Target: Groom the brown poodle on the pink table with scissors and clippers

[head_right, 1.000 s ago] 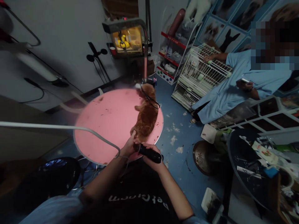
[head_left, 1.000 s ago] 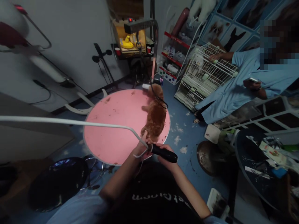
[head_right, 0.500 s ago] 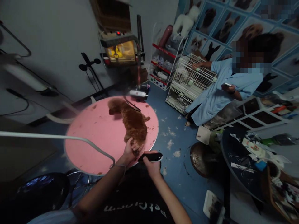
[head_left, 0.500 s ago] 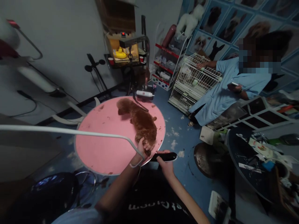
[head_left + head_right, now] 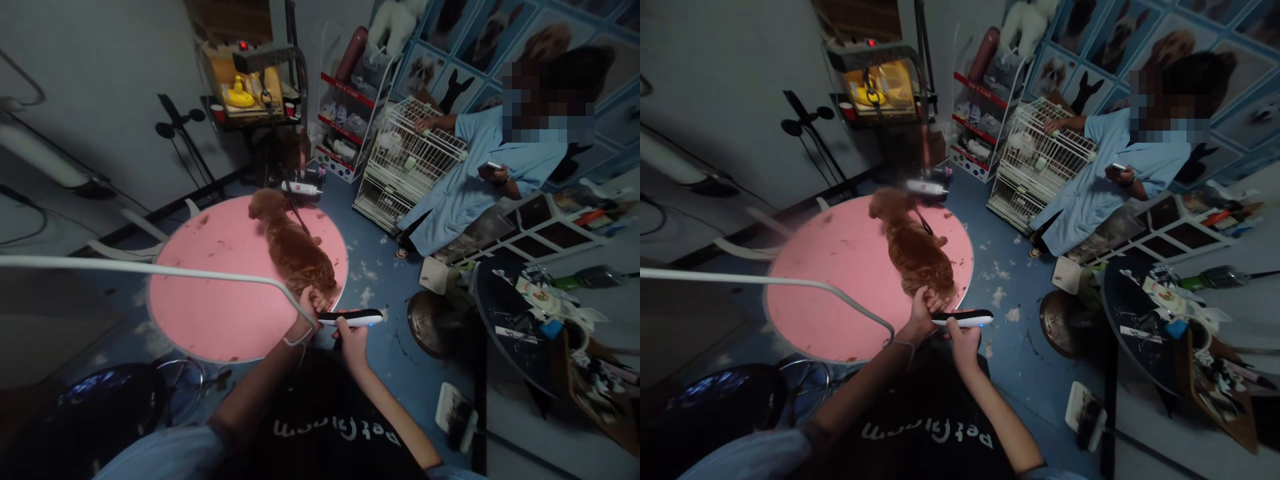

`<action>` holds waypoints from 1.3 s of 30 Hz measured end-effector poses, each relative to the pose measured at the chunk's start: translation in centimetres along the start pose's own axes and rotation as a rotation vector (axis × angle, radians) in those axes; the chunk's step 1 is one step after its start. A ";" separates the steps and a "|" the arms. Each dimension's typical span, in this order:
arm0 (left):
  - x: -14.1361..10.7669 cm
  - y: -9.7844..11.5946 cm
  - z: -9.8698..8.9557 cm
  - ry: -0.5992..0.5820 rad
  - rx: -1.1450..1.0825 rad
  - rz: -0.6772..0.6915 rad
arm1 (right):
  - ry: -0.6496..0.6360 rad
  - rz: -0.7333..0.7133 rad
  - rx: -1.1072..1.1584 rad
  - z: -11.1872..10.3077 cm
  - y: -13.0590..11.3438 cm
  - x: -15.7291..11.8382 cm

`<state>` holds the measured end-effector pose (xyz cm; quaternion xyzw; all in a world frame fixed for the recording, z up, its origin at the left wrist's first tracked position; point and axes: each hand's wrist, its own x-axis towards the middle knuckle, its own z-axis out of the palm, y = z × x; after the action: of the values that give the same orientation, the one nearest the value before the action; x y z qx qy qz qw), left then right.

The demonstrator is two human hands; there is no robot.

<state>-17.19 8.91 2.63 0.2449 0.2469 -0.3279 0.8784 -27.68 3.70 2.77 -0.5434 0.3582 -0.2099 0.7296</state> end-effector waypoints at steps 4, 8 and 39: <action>0.0 0.4 -0.2 -0.035 -0.038 -0.083 | -0.059 0.023 0.025 -0.8 -0.2 0.3; -0.2 0.9 0.1 -0.018 -0.110 -0.125 | -0.021 -0.040 0.039 -1.4 -0.6 1.0; 0.9 1.3 -0.8 -0.021 -0.016 -0.100 | -0.380 -0.160 -0.364 0.4 -5.7 4.1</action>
<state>-15.90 9.81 1.82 0.2217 0.2521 -0.3720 0.8654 -24.24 -0.69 6.97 -0.7216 0.2028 -0.0932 0.6553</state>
